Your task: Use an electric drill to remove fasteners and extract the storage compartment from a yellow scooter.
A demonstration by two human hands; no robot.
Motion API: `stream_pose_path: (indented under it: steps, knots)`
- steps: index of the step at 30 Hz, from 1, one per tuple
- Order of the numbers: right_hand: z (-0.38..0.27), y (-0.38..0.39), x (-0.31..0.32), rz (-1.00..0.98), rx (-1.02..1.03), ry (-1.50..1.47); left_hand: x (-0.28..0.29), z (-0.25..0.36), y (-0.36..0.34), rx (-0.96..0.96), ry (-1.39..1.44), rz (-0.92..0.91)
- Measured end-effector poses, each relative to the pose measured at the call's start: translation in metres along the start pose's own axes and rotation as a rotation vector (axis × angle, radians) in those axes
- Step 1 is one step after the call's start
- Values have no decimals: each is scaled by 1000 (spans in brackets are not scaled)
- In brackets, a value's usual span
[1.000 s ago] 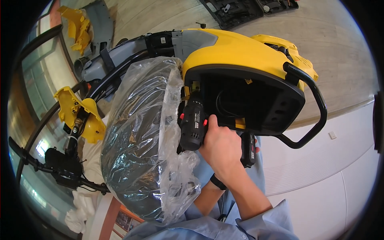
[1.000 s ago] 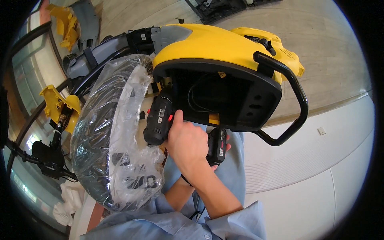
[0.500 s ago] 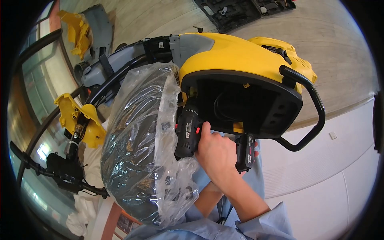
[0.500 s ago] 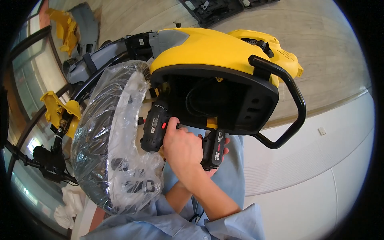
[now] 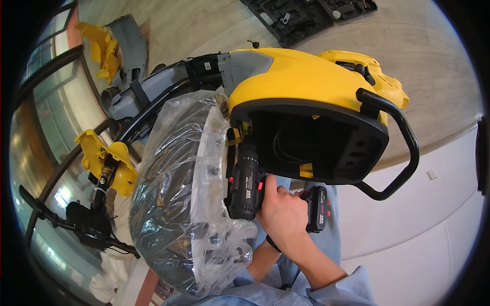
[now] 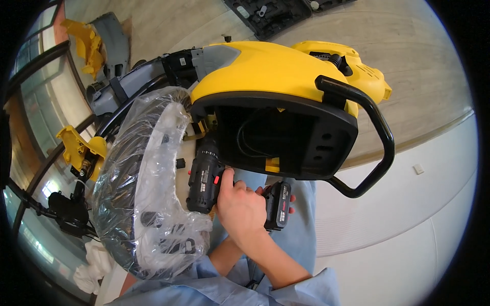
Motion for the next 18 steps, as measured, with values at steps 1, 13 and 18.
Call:
stream_pose_path:
  steps: [1, 13, 18]
  knots:
    - [1, -2, 1, -19, -17, -28, -3, -3, -4, -64, -66, 18]
    - [8, -24, 3, -71, -24, -178, -16, -2, -39, -915, -752, 297]
    - [15, -32, 13, -42, -100, -327, -51, 22, -60, -1219, -1059, 294]
Point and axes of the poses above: each hand's wrist, its own y-axis away from the middle knuckle, its own x-axis out of the back of the hand, z = x × y, the point moved 1 cm from there along -y, towards the middle knuckle, and after that the axes turned 9 degrees about z, right-handed, at the moved point
